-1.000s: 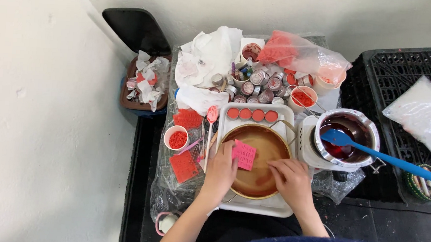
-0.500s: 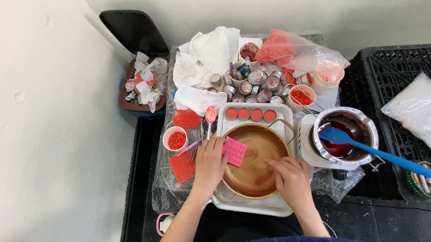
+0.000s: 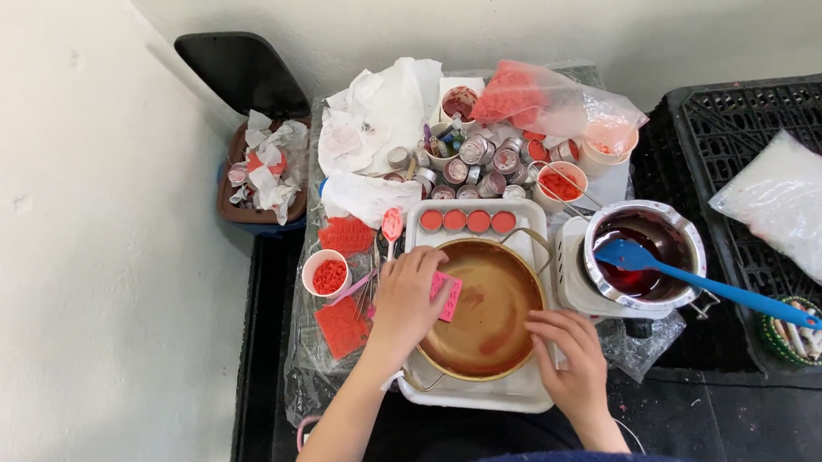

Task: Making small red wax-based products by melting material and using molds.

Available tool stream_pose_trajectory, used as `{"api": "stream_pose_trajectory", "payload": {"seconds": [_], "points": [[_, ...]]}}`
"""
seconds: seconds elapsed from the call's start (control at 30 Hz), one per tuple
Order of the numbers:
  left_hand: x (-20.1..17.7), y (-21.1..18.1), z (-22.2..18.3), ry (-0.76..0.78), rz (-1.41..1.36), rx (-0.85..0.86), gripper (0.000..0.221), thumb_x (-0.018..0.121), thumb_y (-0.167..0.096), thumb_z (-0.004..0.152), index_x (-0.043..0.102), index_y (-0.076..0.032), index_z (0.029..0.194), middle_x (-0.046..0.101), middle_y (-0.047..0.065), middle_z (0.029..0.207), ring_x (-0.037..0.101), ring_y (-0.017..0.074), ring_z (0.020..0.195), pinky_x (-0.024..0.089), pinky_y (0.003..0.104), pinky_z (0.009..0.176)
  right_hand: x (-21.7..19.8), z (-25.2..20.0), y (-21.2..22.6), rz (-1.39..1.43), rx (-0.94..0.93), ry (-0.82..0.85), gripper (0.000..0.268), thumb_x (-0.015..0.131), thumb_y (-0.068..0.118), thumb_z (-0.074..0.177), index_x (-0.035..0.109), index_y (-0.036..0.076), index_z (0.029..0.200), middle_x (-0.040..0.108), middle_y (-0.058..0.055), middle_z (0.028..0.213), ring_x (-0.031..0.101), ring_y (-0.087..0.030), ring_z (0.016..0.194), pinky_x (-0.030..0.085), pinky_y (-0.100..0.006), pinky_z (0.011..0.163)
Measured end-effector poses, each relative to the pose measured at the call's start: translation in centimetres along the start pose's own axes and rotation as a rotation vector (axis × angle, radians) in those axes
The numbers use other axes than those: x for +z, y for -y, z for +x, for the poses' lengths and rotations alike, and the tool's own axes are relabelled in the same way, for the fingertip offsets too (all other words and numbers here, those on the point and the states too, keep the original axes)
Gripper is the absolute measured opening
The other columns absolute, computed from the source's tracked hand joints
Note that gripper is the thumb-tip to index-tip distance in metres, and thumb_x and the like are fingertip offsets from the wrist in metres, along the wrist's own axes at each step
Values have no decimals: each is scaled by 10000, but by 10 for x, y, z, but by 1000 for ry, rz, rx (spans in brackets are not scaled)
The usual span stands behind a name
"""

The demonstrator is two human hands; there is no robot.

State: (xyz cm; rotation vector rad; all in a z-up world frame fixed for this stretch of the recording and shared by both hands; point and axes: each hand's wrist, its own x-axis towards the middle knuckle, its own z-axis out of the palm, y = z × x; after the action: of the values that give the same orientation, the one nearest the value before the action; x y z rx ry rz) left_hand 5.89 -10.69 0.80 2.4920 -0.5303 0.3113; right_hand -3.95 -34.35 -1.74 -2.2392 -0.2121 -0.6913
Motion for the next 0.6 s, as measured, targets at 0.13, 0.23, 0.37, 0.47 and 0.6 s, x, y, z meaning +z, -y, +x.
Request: {"api": "stream_pose_trajectory", "payload": {"seconds": [0.13, 0.23, 0.37, 0.47, 0.6], "points": [[21, -7, 33, 71, -31, 177, 367, 761, -267, 872, 630, -132, 1187, 640, 43, 1200, 611, 246, 1135, 403, 453, 977, -6, -44, -47, 32, 45, -180, 159, 711, 5, 879, 728, 51, 1031, 731, -92, 1045, 679, -230, 1047, 541, -356, 916], [36, -24, 69, 1, -39, 283, 521, 758, -314, 884, 566, -102, 1319, 592, 76, 1305, 551, 283, 1228, 392, 491, 1039, -14, -74, -90, 293, 281, -460, 59, 641, 35, 987, 660, 3, 1032, 685, -70, 892, 647, -91, 771, 518, -230, 663], [56, -57, 120, -176, 70, 393, 731, 751, -431, 874, 473, -103, 1464, 510, 116, 1462, 414, 325, 1406, 295, 599, 1103, -63, -60, -123, 191, 342, -688, 281, 558, 83, 1140, 408, 9, 1365, 516, -67, 1182, 512, -102, 1020, 444, -227, 857], [83, -68, 139, -183, 112, 490, 744, 762, -449, 832, 491, -115, 1439, 508, 113, 1463, 394, 331, 1433, 251, 635, 1144, -92, -41, -149, -37, 388, -648, 413, 527, 88, 1171, 355, -29, 1528, 414, -120, 1409, 490, -159, 1222, 458, -275, 984], [110, -63, 149, -65, 154, 541, 667, 795, -419, 784, 570, -136, 1344, 573, 43, 1343, 475, 262, 1386, 227, 664, 1201, -114, 12, -128, -41, 379, -475, 339, 573, 186, 1207, 552, -12, 1481, 433, -150, 1527, 482, -205, 1302, 473, -343, 1075]]}}
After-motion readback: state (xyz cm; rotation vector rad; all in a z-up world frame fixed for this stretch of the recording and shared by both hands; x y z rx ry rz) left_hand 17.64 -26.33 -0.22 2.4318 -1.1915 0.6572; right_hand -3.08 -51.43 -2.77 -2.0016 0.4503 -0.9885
